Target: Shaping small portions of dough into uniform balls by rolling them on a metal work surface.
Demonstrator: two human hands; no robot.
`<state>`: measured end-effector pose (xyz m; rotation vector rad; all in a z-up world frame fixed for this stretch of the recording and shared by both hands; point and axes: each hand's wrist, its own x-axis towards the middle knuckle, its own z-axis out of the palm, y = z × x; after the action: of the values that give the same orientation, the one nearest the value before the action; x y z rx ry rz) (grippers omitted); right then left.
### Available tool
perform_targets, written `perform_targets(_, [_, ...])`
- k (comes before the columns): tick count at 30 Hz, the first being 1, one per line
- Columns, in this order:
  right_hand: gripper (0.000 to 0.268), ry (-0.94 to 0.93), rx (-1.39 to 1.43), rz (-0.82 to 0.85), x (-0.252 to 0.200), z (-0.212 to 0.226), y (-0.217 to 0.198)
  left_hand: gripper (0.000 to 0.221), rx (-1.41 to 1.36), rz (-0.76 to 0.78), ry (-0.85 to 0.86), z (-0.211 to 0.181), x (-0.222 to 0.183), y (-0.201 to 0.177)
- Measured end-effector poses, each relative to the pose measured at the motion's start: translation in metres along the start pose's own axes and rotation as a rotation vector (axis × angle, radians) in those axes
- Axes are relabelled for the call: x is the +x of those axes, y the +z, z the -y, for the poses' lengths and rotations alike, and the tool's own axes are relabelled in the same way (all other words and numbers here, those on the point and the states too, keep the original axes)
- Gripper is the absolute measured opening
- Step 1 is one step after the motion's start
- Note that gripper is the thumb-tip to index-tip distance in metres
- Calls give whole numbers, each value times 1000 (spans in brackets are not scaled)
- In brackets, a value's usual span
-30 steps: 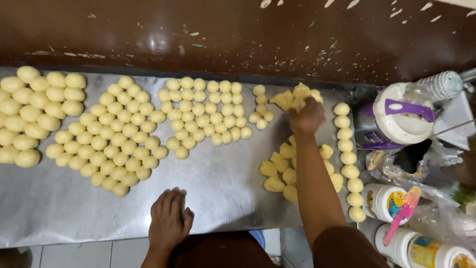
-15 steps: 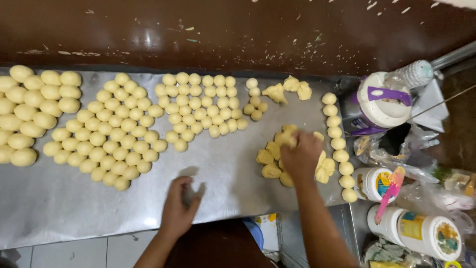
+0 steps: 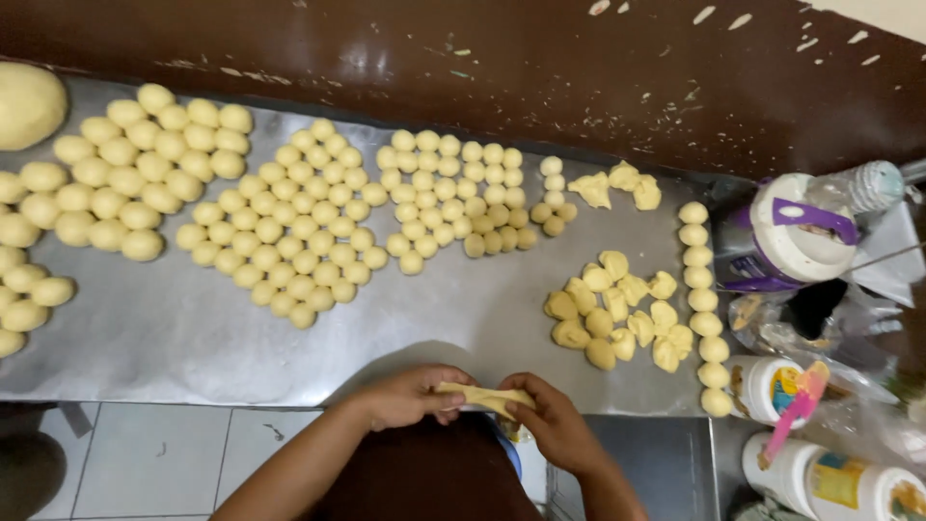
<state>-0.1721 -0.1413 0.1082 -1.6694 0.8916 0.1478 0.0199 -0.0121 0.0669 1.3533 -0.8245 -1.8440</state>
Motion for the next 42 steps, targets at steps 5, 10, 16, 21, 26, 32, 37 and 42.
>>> perform_targets(5, [28,-344,-195,-161,11,-9,34,19,-576,-166,-96,17,25,23])
perform_targets(10, [22,-173,-100,-202,10,11,54,25,-208,-357,-52,0,9,27])
perform_targets(16, [19,-302,-199,-317,47,-70,62,22,180,-595,329,83,42,2])
perform_targets(21, [23,-572,-608,-440,59,-97,37,19,1007,-556,745,97,8,-46])
perform_targets(26, [25,-257,-816,-587,119,-58,57,50,1240,-707,159,48,76,-49])
perform_targets(32, [26,-729,-769,-355,82,-186,46,26,1168,-527,611,129,10,-45])
perform_targets(37, [27,-421,-798,-541,117,-80,46,29,1318,-856,486,89,96,-60])
perform_targets(42, [26,-443,-234,-296,84,-94,64,34,958,-553,571,133,57,-17])
